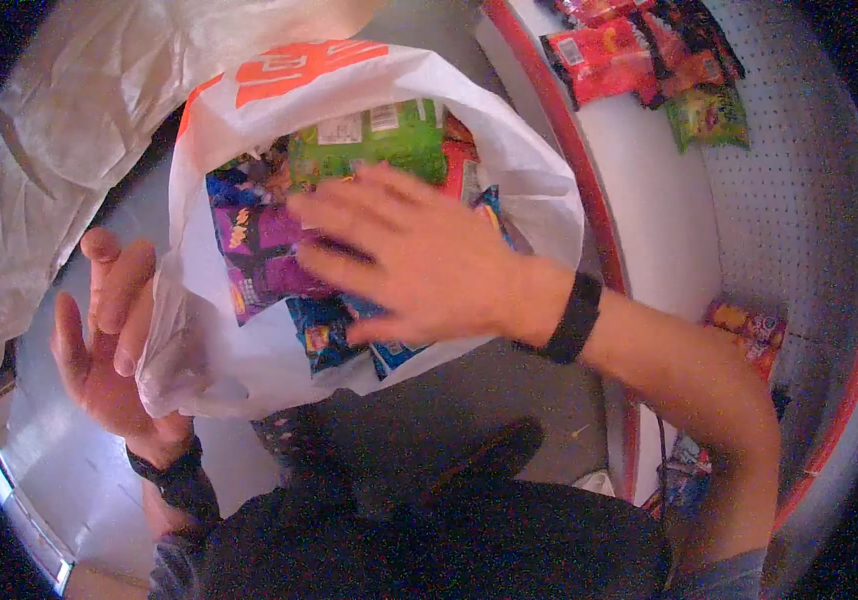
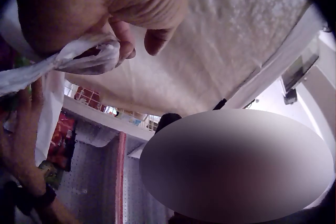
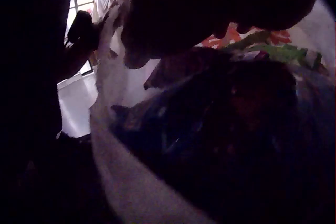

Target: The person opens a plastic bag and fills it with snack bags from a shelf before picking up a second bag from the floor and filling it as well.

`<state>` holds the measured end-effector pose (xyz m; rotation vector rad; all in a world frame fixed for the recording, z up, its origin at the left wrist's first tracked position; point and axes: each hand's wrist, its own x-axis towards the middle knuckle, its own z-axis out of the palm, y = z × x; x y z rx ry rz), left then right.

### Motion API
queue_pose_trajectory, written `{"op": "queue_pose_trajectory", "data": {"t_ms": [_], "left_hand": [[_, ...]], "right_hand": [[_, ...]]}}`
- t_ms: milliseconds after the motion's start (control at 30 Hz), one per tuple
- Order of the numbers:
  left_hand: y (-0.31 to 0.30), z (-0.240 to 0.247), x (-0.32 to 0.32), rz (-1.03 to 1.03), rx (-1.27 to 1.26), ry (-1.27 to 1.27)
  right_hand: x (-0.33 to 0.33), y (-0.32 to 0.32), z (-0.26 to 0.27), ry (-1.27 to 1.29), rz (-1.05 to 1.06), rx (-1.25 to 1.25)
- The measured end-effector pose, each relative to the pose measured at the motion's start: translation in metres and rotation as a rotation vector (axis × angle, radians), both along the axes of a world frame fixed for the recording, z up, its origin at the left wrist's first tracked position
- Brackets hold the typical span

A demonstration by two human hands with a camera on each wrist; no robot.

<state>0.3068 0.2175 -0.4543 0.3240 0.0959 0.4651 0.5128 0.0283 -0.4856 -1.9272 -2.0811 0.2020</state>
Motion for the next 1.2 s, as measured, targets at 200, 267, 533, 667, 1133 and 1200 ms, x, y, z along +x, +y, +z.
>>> {"op": "queue_pose_trajectory", "data": {"t_ms": [200,267,533,667,1133,1200], "left_hand": [[0.000,0.003,-0.001,-0.010,-0.013,-0.008],[0.002,0.000,-0.006,-0.022,-0.022,-0.039],[-0.003,-0.001,-0.019,0.067,0.007,0.055],[0.003,-0.003,-0.012,0.207,0.028,0.179],[0.007,-0.013,-0.013,0.177,-0.006,0.306],[0.003,-0.016,-0.014,0.144,0.030,0.215]], "right_hand": [[0.038,-0.028,-0.025,-0.078,0.071,-0.226],[0.056,-0.033,-0.022,-0.149,0.025,-0.223],[0.093,-0.082,-0.015,0.067,-0.330,-0.090],[0.116,-0.100,-0.001,-0.173,-0.506,-0.147],[0.187,-0.164,0.048,0.029,-1.029,0.267],[0.201,-0.176,0.047,0.351,-0.981,0.345]]}}
